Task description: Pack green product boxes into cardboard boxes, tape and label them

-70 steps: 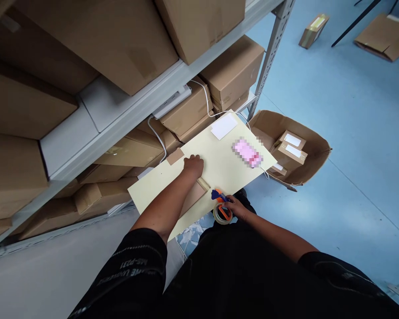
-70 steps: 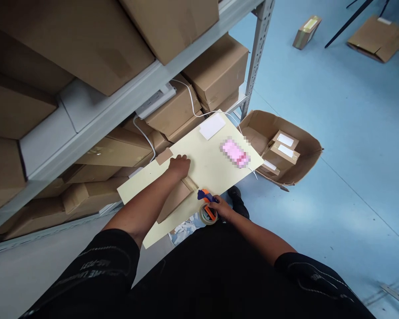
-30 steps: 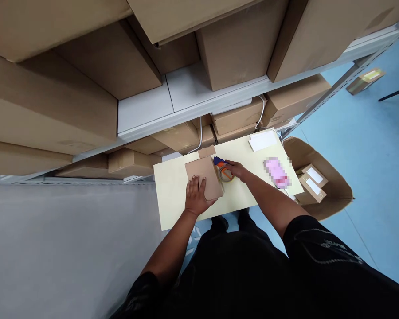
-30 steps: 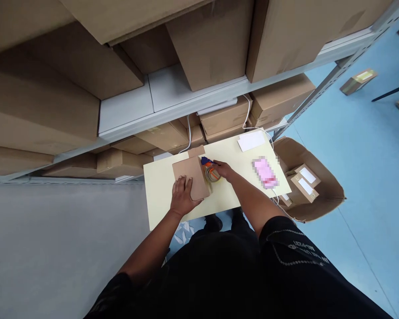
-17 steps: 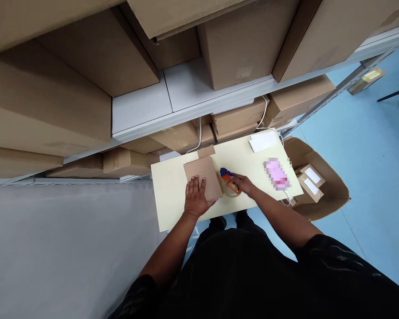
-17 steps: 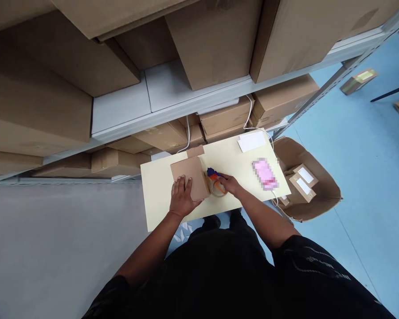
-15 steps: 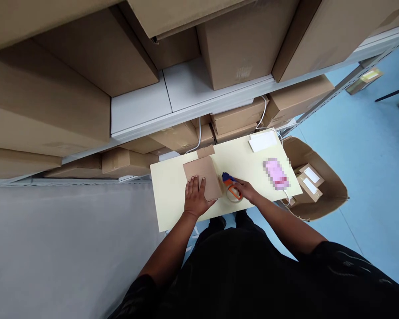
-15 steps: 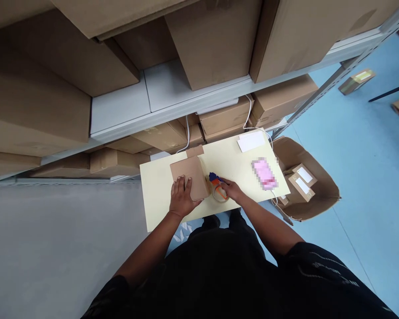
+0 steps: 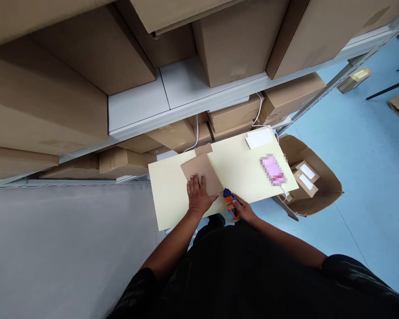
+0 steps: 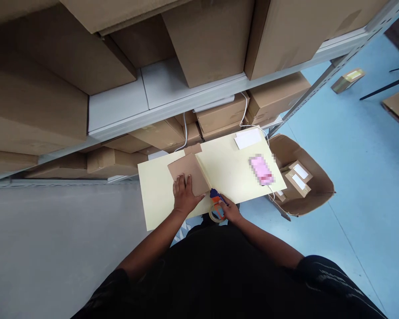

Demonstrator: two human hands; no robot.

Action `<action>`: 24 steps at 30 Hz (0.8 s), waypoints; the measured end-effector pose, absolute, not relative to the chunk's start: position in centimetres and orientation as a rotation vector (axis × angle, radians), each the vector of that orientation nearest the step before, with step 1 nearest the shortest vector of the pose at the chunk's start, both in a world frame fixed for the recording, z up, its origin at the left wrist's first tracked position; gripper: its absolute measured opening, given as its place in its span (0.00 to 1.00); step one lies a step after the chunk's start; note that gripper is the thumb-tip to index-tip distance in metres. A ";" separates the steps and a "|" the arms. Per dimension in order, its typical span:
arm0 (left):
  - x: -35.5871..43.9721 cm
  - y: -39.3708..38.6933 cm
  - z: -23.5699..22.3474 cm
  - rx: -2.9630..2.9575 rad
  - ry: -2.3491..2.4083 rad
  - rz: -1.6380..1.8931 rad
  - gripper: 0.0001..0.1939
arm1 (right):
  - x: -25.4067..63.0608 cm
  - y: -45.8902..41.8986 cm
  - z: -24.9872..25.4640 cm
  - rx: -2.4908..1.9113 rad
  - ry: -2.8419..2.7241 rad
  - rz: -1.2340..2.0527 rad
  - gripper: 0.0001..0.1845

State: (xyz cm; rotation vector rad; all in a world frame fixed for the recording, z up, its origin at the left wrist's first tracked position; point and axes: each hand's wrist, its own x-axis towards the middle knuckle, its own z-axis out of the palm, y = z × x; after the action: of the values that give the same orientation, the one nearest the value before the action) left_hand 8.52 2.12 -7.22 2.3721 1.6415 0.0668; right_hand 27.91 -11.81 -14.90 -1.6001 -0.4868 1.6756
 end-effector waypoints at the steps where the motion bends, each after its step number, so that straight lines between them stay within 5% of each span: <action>1: 8.7 2.0 -7.2 2.365 1.661 0.077 0.56 | 28.0 -11.3 -14.9 -1.613 -0.485 1.637 0.39; 15: 6.1 1.1 -5.0 2.460 1.540 -0.223 0.49 | 32.9 1.1 -14.0 -1.671 -0.488 1.721 0.27; 24: 4.0 2.8 -7.2 2.565 1.406 -0.068 0.39 | 33.1 7.4 -13.7 -1.734 -0.657 1.832 0.24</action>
State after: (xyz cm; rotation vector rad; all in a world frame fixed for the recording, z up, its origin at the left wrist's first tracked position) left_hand 4.05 2.84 -7.17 2.5645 1.4056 -0.0681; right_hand 33.06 7.43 -13.70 -1.7337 -0.6573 1.8322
